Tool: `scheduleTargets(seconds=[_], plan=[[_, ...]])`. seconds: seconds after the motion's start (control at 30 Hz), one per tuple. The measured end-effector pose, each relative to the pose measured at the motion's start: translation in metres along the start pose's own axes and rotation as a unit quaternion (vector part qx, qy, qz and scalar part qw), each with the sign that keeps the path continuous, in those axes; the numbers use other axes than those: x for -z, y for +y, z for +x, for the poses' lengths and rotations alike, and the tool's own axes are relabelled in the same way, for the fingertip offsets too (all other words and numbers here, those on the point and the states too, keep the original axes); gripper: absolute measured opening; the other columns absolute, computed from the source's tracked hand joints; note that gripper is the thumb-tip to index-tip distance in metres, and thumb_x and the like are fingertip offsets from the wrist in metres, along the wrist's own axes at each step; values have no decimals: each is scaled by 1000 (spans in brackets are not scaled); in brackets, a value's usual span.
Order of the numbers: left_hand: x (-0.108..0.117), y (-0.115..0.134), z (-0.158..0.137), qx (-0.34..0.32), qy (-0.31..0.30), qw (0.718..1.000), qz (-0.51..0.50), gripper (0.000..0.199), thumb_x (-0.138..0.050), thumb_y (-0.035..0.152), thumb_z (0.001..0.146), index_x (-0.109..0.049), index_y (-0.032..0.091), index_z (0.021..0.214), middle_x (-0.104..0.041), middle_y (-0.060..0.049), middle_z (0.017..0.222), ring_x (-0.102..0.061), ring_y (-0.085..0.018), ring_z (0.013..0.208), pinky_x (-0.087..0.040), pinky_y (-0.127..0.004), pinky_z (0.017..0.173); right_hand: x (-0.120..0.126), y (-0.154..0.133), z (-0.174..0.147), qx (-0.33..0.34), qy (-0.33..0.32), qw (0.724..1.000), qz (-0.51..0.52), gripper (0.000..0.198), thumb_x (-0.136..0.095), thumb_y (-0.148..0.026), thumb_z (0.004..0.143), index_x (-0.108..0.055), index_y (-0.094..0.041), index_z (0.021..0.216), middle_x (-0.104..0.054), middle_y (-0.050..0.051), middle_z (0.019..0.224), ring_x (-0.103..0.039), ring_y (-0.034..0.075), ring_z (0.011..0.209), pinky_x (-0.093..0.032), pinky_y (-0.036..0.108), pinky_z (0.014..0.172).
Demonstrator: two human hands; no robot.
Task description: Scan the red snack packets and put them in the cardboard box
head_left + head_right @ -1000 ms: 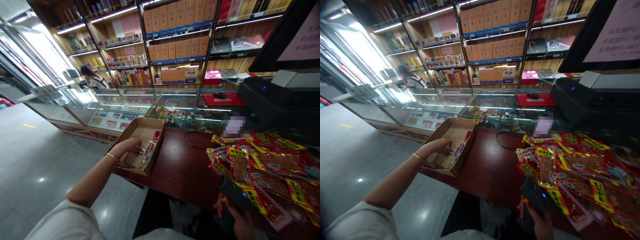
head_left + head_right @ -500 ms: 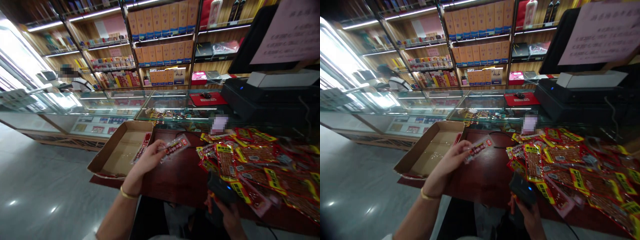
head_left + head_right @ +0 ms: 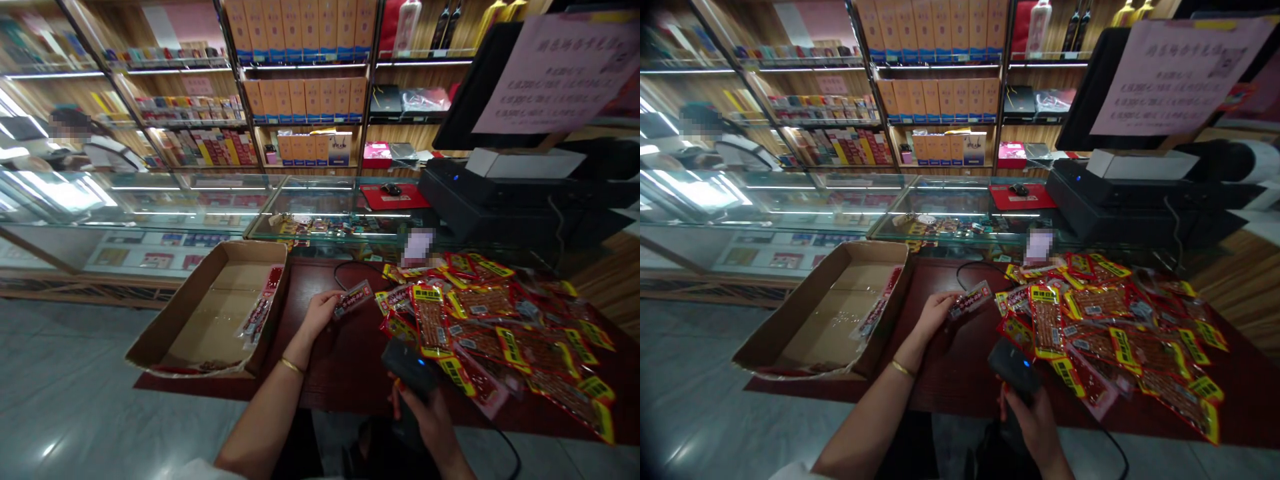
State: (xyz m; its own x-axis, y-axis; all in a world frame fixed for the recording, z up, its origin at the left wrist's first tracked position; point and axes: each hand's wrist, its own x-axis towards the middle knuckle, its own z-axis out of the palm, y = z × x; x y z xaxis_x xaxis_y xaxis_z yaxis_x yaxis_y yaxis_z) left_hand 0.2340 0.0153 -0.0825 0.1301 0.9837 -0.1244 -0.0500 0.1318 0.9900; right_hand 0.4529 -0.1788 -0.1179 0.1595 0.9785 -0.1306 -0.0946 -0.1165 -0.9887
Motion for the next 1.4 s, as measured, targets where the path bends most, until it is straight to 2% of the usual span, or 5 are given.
scheduleTargets(seconds=[0.23,0.37,0.93,1.17,1.4], plan=[[-2,-4,1,3,-10,1000,-12,24,-65,22,74,-85,16,84,-83,-6,87,-73,-21,79,-55,-28,73,-12,-39,-18,68,14,971,-230,41,-74,-61,83,-74,-26,63,-71,7,56,-69,27,57,-55,34,60],[-3,-4,0,9,-16,999,-27,25,-64,23,73,-85,16,85,-83,-7,87,-73,-21,78,-55,-28,72,-3,-55,-24,76,62,957,-274,42,-73,-64,82,-72,-29,60,-71,7,56,-72,30,62,-56,35,65],[-5,-7,2,25,0,998,-58,24,-70,30,69,-84,13,80,-82,-8,83,-72,-22,77,-54,-28,71,-1,-79,-35,49,41,929,-363,56,-57,-75,87,-72,-27,62,-74,8,61,-71,29,59,-55,36,66],[-4,-4,2,31,-2,998,-60,26,-73,29,68,-84,14,85,-82,-6,83,-71,-20,73,-53,-26,68,-6,-58,-15,15,24,967,-254,53,-63,-71,86,-69,-24,63,-68,5,53,-68,24,54,-51,32,59],[-1,1,-4,34,-13,998,-51,46,-84,39,68,-83,15,107,-82,-6,88,-68,-15,64,-49,-22,58,-16,-32,18,-53,-47,995,64,56,-79,-69,74,-73,-15,87,-62,-3,54,-56,13,40,-54,30,54]])
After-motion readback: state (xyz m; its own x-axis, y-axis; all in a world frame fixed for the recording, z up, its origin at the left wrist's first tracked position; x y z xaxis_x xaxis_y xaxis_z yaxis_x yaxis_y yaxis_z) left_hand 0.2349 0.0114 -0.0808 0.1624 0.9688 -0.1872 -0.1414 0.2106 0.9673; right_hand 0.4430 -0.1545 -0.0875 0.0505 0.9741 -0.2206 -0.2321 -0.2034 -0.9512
